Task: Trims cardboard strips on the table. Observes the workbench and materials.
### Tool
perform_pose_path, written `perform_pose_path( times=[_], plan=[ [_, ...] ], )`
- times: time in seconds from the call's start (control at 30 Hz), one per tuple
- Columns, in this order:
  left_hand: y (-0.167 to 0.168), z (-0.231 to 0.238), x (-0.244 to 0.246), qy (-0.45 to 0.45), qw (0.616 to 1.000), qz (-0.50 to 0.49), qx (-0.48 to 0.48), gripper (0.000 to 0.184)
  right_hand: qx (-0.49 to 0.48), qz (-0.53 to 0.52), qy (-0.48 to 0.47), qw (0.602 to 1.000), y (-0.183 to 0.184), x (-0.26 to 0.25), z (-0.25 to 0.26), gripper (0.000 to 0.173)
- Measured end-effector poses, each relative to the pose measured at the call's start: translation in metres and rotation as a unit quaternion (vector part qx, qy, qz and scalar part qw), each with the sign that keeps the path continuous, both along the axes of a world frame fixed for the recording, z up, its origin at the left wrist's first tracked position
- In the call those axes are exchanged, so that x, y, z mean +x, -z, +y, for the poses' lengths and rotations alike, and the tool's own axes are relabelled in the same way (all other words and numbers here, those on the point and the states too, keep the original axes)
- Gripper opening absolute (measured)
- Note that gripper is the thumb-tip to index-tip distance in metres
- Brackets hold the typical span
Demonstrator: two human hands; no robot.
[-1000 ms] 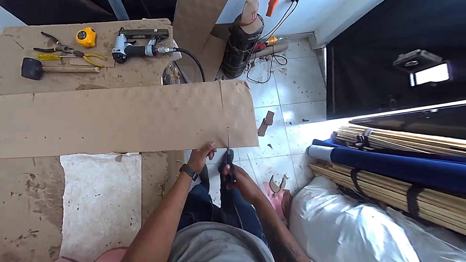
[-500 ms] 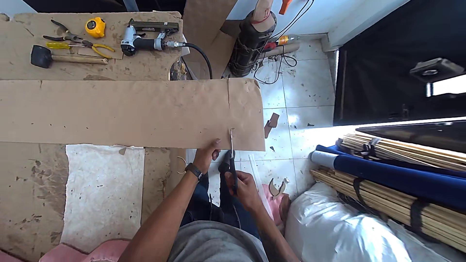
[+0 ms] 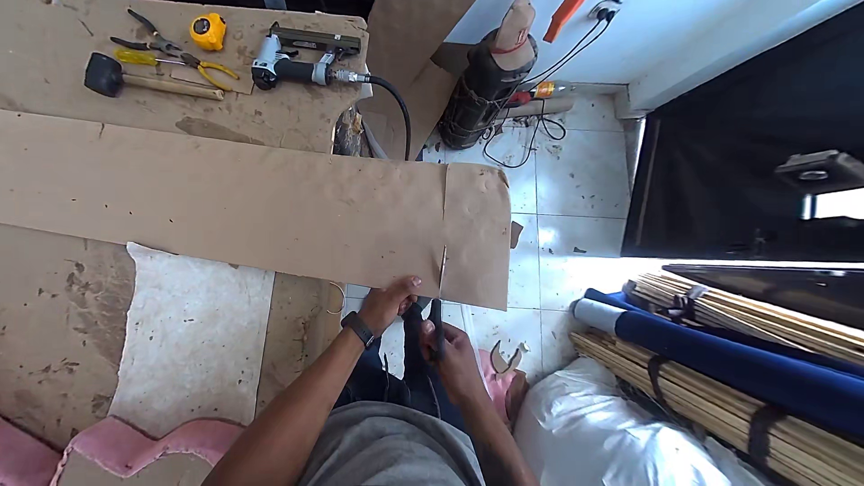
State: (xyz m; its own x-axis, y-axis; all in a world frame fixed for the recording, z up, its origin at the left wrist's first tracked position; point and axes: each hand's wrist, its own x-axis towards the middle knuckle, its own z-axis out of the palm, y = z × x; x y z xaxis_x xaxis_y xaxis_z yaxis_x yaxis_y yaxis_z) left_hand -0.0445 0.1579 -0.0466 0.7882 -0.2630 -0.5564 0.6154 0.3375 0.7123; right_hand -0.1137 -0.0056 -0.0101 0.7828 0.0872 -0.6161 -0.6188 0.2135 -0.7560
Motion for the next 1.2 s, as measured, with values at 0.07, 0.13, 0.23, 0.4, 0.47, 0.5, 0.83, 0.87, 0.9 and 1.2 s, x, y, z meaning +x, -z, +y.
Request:
perform_pose_path(
  times=[0.07,0.13,0.23,0.4,0.47,0.5,0.83,0.87,0.9,1.2],
  plan=[
    [-0.011,-0.001,0.002,-0.013,1.000,0.005,-0.028,0.019,-0.015,-0.058,-0.004,0.998,0.005,0.001,-0.002,0.042],
    [-0.024,-0.005,-0.001,-0.028,0.997,0.028,-0.073,0.020,-0.019,-0.112,-0.011,0.993,0.022,-0.004,-0.010,0.041],
    [-0.034,-0.008,-0.005,-0.048,0.986,0.038,-0.155,0.021,-0.033,-0.131,-0.022,0.991,0.048,-0.009,-0.023,0.039],
    [-0.039,0.002,-0.007,-0.024,0.996,0.011,-0.080,0.019,-0.032,-0.071,-0.045,0.996,0.029,-0.008,-0.032,0.043],
    [-0.034,0.002,-0.007,-0.027,0.997,0.015,-0.070,0.020,-0.049,-0.063,-0.080,0.994,0.021,-0.004,-0.035,0.051],
    [-0.030,0.000,-0.007,-0.026,0.997,0.015,-0.071,0.021,-0.044,-0.064,-0.094,0.993,0.019,-0.003,-0.036,0.055],
    [-0.012,0.001,-0.004,-0.038,0.999,0.000,-0.037,0.023,-0.138,-0.119,-0.022,0.983,-0.032,-0.058,-0.043,0.041],
    [-0.012,0.004,-0.007,-0.038,0.998,0.001,-0.041,0.023,-0.206,-0.155,0.037,0.966,-0.043,-0.049,-0.049,0.029],
    [-0.013,0.007,-0.011,-0.036,0.998,0.002,-0.045,0.024,-0.265,-0.180,0.080,0.944,-0.050,-0.031,-0.057,0.023],
    [-0.058,0.011,-0.018,-0.044,0.988,-0.016,-0.144,0.021,-0.064,-0.101,0.197,0.973,0.025,0.090,-0.050,0.017]
  ],
)
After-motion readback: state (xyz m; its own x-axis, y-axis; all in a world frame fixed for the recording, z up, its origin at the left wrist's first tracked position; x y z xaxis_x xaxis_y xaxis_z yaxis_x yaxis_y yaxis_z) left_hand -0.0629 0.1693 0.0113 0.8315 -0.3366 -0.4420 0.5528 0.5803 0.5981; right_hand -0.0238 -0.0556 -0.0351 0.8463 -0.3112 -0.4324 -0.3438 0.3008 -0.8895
